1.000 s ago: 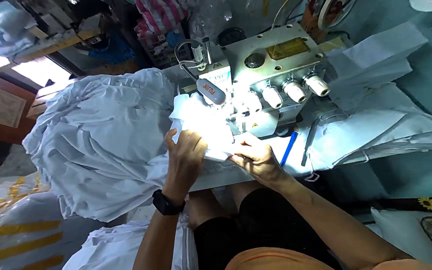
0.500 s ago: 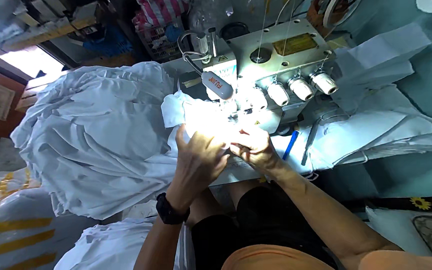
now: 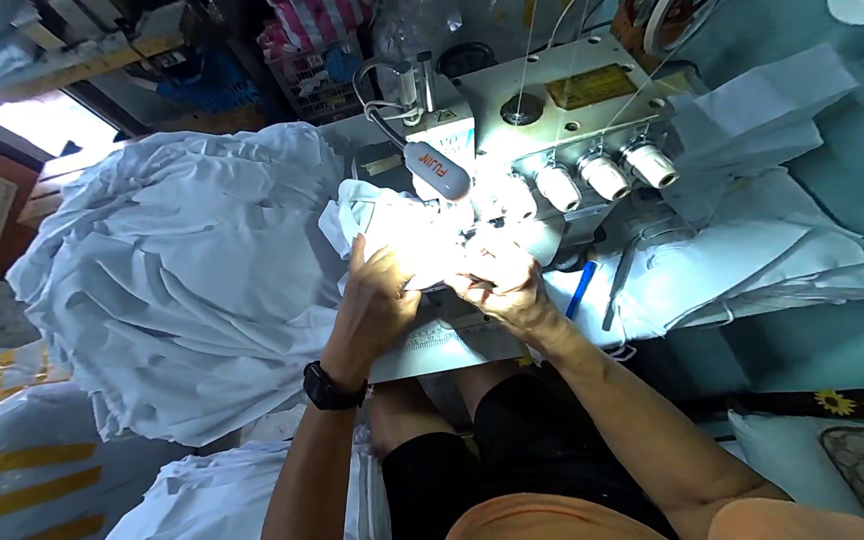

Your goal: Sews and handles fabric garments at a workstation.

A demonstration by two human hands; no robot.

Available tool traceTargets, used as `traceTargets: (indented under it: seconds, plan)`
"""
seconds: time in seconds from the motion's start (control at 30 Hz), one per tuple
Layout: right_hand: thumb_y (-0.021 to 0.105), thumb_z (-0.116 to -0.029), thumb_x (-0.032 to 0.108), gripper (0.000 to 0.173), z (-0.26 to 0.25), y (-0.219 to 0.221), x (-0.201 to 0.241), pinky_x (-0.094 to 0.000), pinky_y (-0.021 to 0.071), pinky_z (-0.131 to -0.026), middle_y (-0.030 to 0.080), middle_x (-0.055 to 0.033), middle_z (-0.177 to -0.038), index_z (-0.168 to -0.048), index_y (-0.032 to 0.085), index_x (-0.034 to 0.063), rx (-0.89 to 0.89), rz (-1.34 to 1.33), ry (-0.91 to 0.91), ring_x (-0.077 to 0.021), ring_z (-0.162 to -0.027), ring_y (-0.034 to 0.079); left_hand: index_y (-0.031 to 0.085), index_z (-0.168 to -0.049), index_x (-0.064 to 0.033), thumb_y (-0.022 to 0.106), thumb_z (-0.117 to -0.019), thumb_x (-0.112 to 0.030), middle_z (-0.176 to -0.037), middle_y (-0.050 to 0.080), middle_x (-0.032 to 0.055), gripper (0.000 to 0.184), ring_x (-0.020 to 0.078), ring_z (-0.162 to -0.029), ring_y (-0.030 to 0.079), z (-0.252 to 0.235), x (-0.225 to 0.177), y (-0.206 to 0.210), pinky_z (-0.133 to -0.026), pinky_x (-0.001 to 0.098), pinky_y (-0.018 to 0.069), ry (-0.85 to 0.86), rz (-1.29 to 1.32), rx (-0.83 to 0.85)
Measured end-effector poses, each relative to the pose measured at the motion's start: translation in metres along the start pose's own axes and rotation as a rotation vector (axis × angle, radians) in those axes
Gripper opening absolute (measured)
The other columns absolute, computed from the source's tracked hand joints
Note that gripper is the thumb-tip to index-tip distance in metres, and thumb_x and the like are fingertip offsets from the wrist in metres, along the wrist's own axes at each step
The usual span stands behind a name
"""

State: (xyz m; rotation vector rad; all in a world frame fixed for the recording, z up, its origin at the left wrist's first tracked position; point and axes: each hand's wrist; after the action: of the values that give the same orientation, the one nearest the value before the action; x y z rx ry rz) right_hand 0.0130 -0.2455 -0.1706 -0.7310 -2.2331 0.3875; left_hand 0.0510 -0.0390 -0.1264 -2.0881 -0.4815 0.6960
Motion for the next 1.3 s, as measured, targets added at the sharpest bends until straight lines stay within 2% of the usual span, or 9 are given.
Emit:
traceTargets:
  seconds: [0.1, 0.37, 0.53, 0.7, 0.97, 1.07, 1.13, 1.2, 1.3]
  plan:
    - [0.073, -0.0904, 0.018, 0.014, -0.001, -0.001, 0.006, -0.0316, 0.0528, -0.067, 0.067, -0.012, -0.093, -0.095, 0.08, 0.0074, 0.006, 0.01, 0.032, -0.0195, -0.082, 0.065, 0.073, -0.095, 0.0067, 0.062, -0.0824, -0.001, -0.116, 0.072, 0.0211, 0.018, 0.0375, -0.123, 0.065, -0.009, 0.01, -0.006, -0.111, 0.065, 0.0393, -0.006, 0.031, 0.045]
    - [0.064, -0.097, 0.018, 0.025, 0.096, 0.04, -0.014, -0.0277, 0.0538, -0.065, 0.067, -0.0109, -0.074, -0.08, 0.072, 0.001, 0.033, -0.106, 0.155, -0.0158, -0.068, 0.065, 0.074, -0.109, 0.0072, 0.065, -0.091, -0.002, -0.115, 0.073, 0.0229, 0.022, 0.0333, -0.115, 0.069, -0.065, 0.037, 0.011, -0.105, 0.0497, 0.0481, -0.387, 0.102, -0.15]
    - [0.048, -0.0995, 0.062, 0.06, 0.053, 0.002, 0.005, -0.0308, 0.0424, -0.05, 0.053, 0.0, -0.059, -0.082, 0.066, 0.0077, 0.062, -0.074, 0.272, -0.01, -0.052, 0.05, 0.066, -0.128, 0.0014, 0.062, -0.0967, -0.004, -0.132, 0.066, 0.0205, 0.032, 0.0326, -0.124, 0.064, -0.005, 0.0, 0.01, -0.107, 0.049, 0.0502, -0.407, 0.094, -0.24]
    - [0.066, -0.0956, 0.024, 0.028, 0.0, -0.017, 0.027, -0.0381, 0.0505, -0.057, 0.069, -0.0143, -0.083, -0.105, 0.074, -0.0017, 0.045, 0.21, 0.13, -0.0244, -0.065, 0.064, 0.07, -0.105, 0.0077, 0.063, -0.0858, 0.004, -0.127, 0.069, 0.0217, 0.021, 0.0325, -0.126, 0.064, 0.027, -0.035, 0.02, -0.107, 0.0449, 0.0508, -0.459, 0.035, -0.356]
    - [0.062, -0.0977, 0.014, 0.019, -0.026, 0.01, 0.052, -0.053, 0.0466, -0.056, 0.069, -0.0223, -0.082, -0.094, 0.073, -0.0013, 0.081, 0.593, 0.058, -0.0432, -0.075, 0.068, 0.072, -0.088, 0.002, 0.075, -0.0816, -0.006, -0.123, 0.068, 0.0218, 0.011, 0.0368, -0.124, 0.061, 0.033, -0.038, 0.026, -0.108, 0.0506, 0.0454, -0.327, -0.119, -0.402]
    - [0.064, -0.0982, 0.015, 0.019, -0.03, -0.013, 0.046, -0.0529, 0.0519, -0.064, 0.07, -0.0191, -0.086, -0.094, 0.074, 0.0001, 0.167, 0.262, 0.136, -0.0356, -0.077, 0.069, 0.07, -0.094, 0.0064, 0.07, -0.0818, 0.001, -0.119, 0.07, 0.0149, 0.013, 0.017, -0.112, 0.066, 0.036, -0.041, 0.006, -0.095, 0.03, 0.0553, -0.32, 0.243, -0.421]
    - [0.068, -0.0961, 0.018, 0.017, -0.03, -0.03, 0.04, -0.0344, 0.0527, -0.066, 0.07, -0.0093, -0.084, -0.094, 0.075, 0.0027, 0.193, -0.011, 0.198, -0.0161, -0.072, 0.065, 0.07, -0.109, -0.0105, 0.062, -0.0928, -0.006, -0.099, 0.072, -0.0053, 0.019, 0.0006, -0.083, 0.068, 0.043, -0.038, -0.015, -0.071, 0.021, 0.0585, -0.459, 0.79, -0.384]
    - [0.072, -0.0906, 0.016, 0.017, -0.029, -0.038, 0.035, -0.0124, 0.0521, -0.064, 0.068, 0.0027, -0.084, -0.101, 0.073, 0.0032, 0.189, -0.317, 0.233, 0.0039, -0.069, 0.06, 0.071, -0.101, -0.0262, 0.059, -0.0939, -0.014, -0.088, 0.072, -0.0123, 0.019, -0.0019, -0.074, 0.067, 0.051, -0.028, -0.03, -0.065, 0.0211, 0.0587, -0.536, 1.133, -0.296]
    - [0.08, -0.0853, 0.021, 0.042, -0.029, -0.037, 0.043, -0.0053, 0.0491, -0.064, 0.068, 0.0092, -0.092, -0.12, 0.068, 0.0004, 0.217, -0.557, 0.225, 0.0116, -0.07, 0.056, 0.073, -0.1, -0.0264, 0.06, -0.093, -0.017, -0.087, 0.073, -0.0114, 0.017, -0.002, -0.073, 0.068, 0.06, -0.02, -0.037, -0.065, 0.0207, 0.0586, -0.53, 1.251, -0.188]
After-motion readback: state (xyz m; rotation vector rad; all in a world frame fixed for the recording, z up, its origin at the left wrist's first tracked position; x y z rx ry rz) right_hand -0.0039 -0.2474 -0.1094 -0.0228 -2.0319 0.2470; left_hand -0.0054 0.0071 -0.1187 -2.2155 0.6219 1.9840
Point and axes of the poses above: each hand's wrist, its own z-axis away from the middle knuckle, its own y-axis out of the palm, x = y × z
